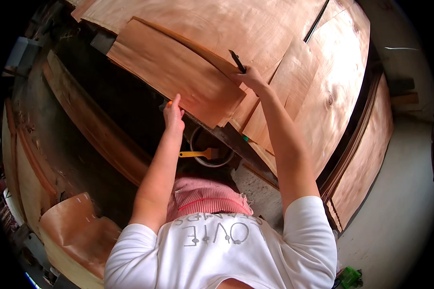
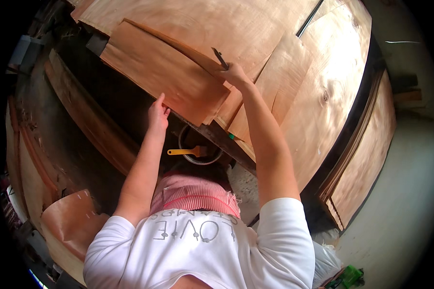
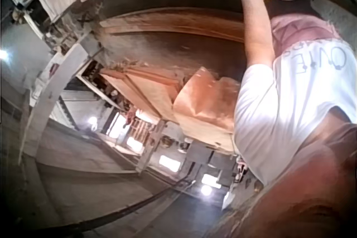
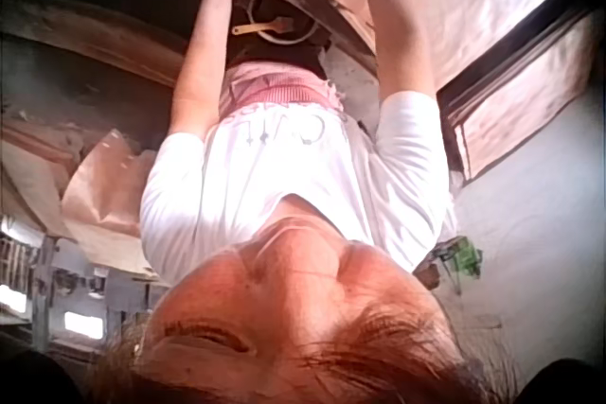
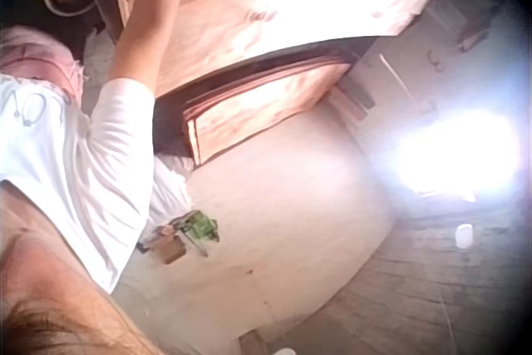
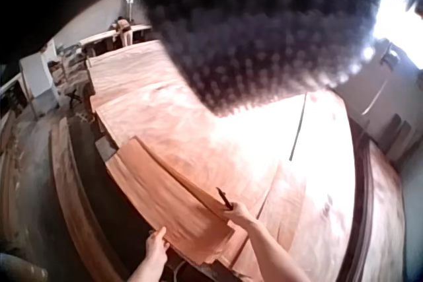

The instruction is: The person measures, cuts, and sorts wood veneers by hand using a knife and a tape measure, then stacks the cut pieces on a table.

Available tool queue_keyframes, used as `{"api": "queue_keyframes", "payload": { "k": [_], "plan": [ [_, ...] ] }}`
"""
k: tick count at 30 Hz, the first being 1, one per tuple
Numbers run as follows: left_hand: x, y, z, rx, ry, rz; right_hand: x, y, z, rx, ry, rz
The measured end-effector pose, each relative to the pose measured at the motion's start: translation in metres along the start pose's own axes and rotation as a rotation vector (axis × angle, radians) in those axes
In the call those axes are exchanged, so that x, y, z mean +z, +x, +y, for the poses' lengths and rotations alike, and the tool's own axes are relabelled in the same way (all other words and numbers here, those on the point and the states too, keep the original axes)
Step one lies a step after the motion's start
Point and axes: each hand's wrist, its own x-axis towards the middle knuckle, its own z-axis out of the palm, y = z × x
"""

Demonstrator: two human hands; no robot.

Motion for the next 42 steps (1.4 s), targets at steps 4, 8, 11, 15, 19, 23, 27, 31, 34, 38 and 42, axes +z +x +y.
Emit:
{"api": "queue_keyframes", "payload": {
  "k": [4,8,11,15,19,23,27,31,34,38,42],
  "plan": [
    [-0.039,0.018,0.004,0.073,0.050,0.045,0.019,-0.025,-0.032,0.178,0.084,-0.136],
    [-0.049,0.010,-0.010,0.081,-0.211,-0.077,0.028,-0.063,-0.019,0.266,0.258,-0.145],
    [-0.056,-0.019,-0.017,0.113,-0.176,-0.113,0.039,-0.103,-0.001,0.315,0.665,-0.269],
    [-0.077,-0.055,-0.023,-0.013,-0.134,-0.222,0.049,-0.158,0.009,0.472,1.034,-0.318],
    [-0.079,-0.059,-0.067,0.049,-0.006,-0.257,0.060,-0.201,0.034,0.489,1.107,-0.366],
    [-0.078,-0.073,-0.103,-0.074,-0.247,-0.259,0.066,-0.243,0.029,0.361,1.115,-0.386],
    [-0.096,-0.089,-0.133,0.092,-0.220,-0.443,0.062,-0.284,0.020,0.185,0.931,-0.440],
    [-0.087,-0.146,-0.143,0.196,-0.194,-0.475,0.061,-0.311,0.057,-0.115,0.828,-0.431],
    [-0.097,-0.189,-0.157,0.193,-0.299,-0.485,0.049,-0.343,0.076,-0.249,0.691,-0.460],
    [-0.112,-0.246,-0.187,0.188,-0.470,-0.385,0.042,-0.379,0.115,-0.272,0.497,-0.572],
    [-0.140,-0.293,-0.213,0.520,-0.116,0.045,0.063,-0.416,0.152,-0.120,0.634,-0.614]
  ]
}}
